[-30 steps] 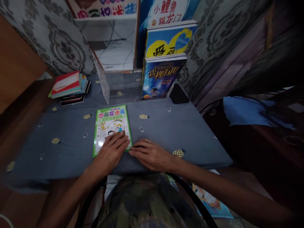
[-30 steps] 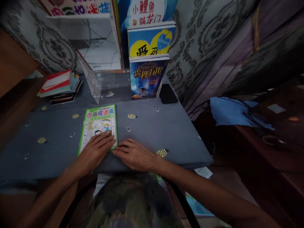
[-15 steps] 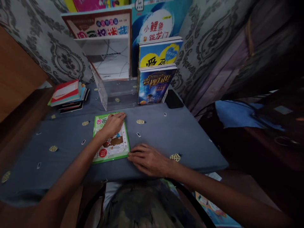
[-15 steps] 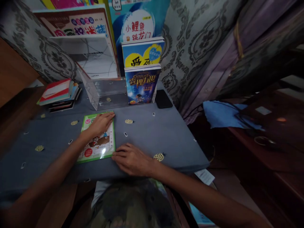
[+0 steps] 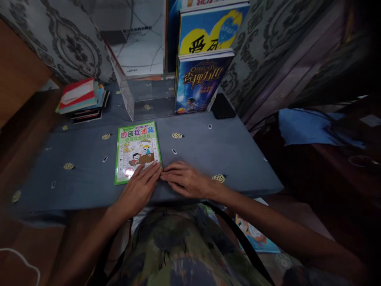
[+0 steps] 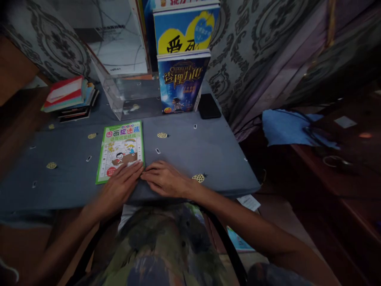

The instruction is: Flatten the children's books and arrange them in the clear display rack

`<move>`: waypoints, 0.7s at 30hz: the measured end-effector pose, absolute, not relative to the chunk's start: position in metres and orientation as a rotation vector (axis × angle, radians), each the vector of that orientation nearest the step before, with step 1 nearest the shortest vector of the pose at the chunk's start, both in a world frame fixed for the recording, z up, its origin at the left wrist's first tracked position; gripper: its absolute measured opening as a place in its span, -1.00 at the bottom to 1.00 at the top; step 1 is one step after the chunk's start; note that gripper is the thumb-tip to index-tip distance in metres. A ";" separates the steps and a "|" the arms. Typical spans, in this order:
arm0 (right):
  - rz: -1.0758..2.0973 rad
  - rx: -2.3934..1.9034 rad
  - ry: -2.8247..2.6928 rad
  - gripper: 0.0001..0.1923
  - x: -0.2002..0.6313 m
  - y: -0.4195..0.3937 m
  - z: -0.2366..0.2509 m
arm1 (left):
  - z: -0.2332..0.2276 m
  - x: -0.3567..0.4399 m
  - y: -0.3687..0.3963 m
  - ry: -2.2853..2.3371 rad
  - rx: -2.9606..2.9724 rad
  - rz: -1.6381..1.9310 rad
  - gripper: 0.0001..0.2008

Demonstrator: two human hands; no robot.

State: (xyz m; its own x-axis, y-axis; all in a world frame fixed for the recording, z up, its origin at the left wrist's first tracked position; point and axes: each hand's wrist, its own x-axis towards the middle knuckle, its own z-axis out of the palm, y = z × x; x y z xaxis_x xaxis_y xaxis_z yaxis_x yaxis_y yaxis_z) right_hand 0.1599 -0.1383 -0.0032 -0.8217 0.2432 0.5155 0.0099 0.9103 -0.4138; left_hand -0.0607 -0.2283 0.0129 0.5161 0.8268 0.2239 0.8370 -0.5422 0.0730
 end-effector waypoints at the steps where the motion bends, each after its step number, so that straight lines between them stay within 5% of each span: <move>1: 0.543 -0.179 -2.496 -0.69 0.160 -0.139 -0.003 | 0.011 -0.061 -0.239 -1.518 -2.663 -0.377 -0.54; 11: 0.699 -0.312 -2.496 -0.72 0.158 -0.142 0.004 | -0.002 -0.127 -0.281 -1.931 -2.185 -0.469 -0.56; 21: 0.495 -0.748 -2.622 -0.59 0.122 -0.134 0.003 | -0.011 -0.139 -0.216 -2.143 -2.003 -0.510 -0.56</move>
State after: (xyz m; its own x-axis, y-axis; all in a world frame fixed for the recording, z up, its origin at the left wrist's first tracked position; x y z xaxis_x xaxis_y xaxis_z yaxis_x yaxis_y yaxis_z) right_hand 0.1224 -0.1343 0.0028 -0.7914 0.5581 0.2492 0.4288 0.7976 -0.4242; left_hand -0.1389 -0.2160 -0.0113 -0.0875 0.9339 0.3466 0.9899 0.0427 0.1349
